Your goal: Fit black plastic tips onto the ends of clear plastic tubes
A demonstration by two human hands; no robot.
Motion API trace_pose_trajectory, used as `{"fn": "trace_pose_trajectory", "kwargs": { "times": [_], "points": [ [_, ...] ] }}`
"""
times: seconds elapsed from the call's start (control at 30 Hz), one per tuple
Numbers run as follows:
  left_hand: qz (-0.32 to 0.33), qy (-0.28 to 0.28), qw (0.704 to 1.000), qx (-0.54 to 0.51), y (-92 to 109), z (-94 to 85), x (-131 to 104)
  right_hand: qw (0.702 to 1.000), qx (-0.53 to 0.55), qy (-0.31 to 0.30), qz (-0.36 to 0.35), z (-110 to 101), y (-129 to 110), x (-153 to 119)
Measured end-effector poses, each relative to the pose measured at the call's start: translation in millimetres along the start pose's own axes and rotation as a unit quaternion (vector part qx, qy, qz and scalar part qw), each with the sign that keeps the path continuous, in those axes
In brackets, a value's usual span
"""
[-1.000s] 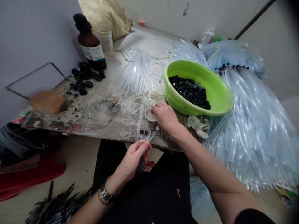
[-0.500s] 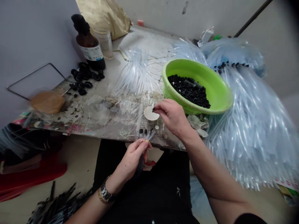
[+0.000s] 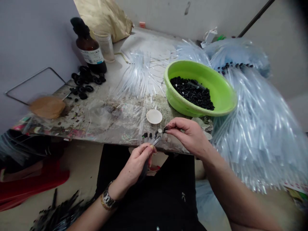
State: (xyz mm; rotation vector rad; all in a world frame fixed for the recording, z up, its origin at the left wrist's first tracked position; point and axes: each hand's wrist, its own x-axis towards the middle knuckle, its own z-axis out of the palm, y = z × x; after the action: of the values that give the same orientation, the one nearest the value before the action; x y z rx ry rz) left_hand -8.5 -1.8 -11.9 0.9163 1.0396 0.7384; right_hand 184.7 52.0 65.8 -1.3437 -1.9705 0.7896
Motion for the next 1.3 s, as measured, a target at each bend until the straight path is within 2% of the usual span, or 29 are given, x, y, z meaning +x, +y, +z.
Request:
{"fn": "trace_pose_trajectory", "kwargs": {
  "times": [0.2,0.4,0.73,0.9,1.3],
  "points": [
    [-0.002,-0.009,1.0,0.009,-0.7,0.9,0.6,0.998,0.04,-0.011,0.051,0.6,-2.0,-11.3],
    [0.003,-0.014,1.0,0.025,-0.4,1.4,0.5,0.996,0.062,-0.017,0.061,2.7,-3.1,-13.0],
    [0.012,-0.016,0.999,0.039,-2.5,0.5,2.0,0.996,0.06,-0.042,0.06,6.4,2.1,-13.5],
    [0.005,-0.015,0.998,0.053,-0.7,1.3,2.0,0.997,0.03,-0.053,0.038,4.8,1.4,-15.9],
    [-0.017,-0.075,0.994,0.081,9.7,3.9,-2.7,0.996,-0.035,-0.078,0.008,2.8,3.3,-22.1]
  ]
}}
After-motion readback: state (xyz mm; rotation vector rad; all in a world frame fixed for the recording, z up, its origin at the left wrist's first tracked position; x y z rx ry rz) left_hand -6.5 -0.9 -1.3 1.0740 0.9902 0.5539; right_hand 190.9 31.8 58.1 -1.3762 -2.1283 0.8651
